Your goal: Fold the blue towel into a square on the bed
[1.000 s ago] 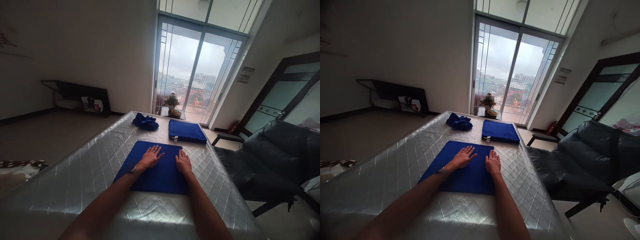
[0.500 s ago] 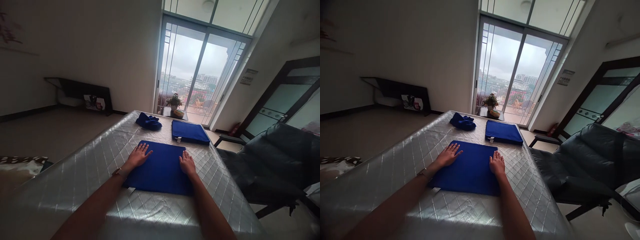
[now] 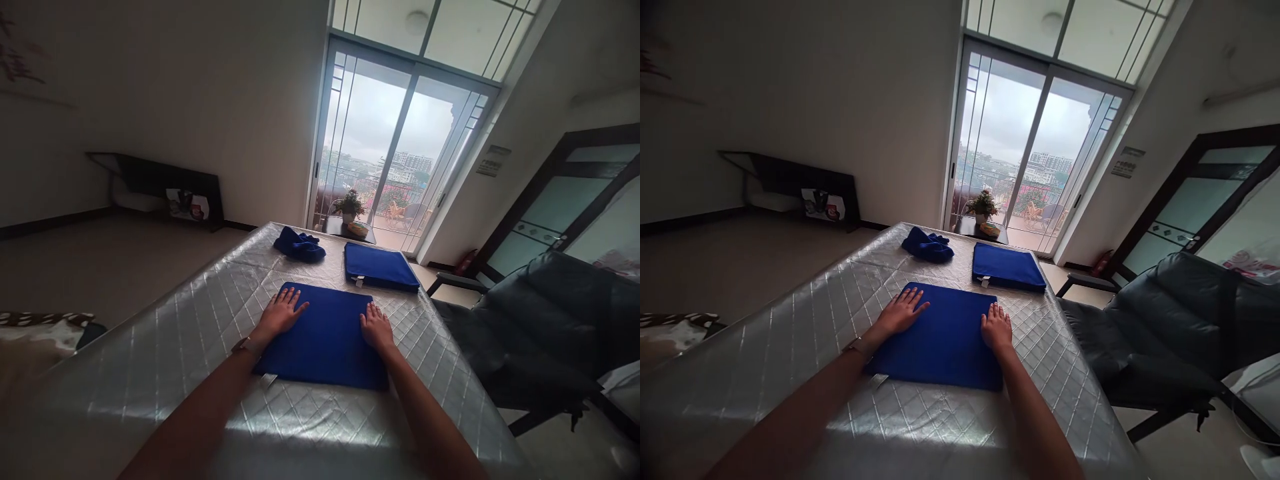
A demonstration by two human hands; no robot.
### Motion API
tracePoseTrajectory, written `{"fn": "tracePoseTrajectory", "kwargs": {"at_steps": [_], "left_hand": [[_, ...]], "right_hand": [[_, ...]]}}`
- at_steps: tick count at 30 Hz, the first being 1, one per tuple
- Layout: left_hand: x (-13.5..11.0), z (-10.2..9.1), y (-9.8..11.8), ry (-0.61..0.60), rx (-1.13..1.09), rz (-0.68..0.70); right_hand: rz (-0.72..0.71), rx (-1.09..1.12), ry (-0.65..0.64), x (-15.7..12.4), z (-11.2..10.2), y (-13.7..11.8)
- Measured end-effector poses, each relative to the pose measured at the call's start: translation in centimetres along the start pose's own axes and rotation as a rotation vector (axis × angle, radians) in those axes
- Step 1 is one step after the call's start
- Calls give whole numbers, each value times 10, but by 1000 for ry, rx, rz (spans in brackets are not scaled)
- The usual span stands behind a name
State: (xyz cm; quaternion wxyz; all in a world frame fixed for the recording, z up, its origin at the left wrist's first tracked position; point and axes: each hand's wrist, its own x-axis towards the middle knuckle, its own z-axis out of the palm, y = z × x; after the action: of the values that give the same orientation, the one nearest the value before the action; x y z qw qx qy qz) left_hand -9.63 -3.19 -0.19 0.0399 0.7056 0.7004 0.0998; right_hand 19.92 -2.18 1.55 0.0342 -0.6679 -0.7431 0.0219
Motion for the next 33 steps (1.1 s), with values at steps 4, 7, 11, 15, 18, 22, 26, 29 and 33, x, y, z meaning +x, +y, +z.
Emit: {"fn": "tracePoseTrajectory", "kwargs": {"at_steps": [4,7,11,15,18,22,26,29,33], "left_hand": [[1,-1,0,-5,-1,0],[1,1,0,-2,-2,0],[2,2,-1,6,4,1],[2,4,-2,12,8,-5],[2,5,-3,21,20,1],[1,5,-3,35,36,-4],[1,4,-2,20,55,-3],[0,3,-2,6,62,-1],[1,3,-3,3,57,0]], "right_hand": [[-32,-40,6,-19,-3,1],[-47,-40,-22,-36,0,2],[-24,-17,-37,-47,3,2],[-6,19,-43,-45,3,1],[-11,29,-52,-43,3,1],[-13,35,-52,-44,3,2],[-19,35,-57,-45,1,2],[-19,35,-55,-46,1,2],[-7,37,-42,-45,2,1]]}}
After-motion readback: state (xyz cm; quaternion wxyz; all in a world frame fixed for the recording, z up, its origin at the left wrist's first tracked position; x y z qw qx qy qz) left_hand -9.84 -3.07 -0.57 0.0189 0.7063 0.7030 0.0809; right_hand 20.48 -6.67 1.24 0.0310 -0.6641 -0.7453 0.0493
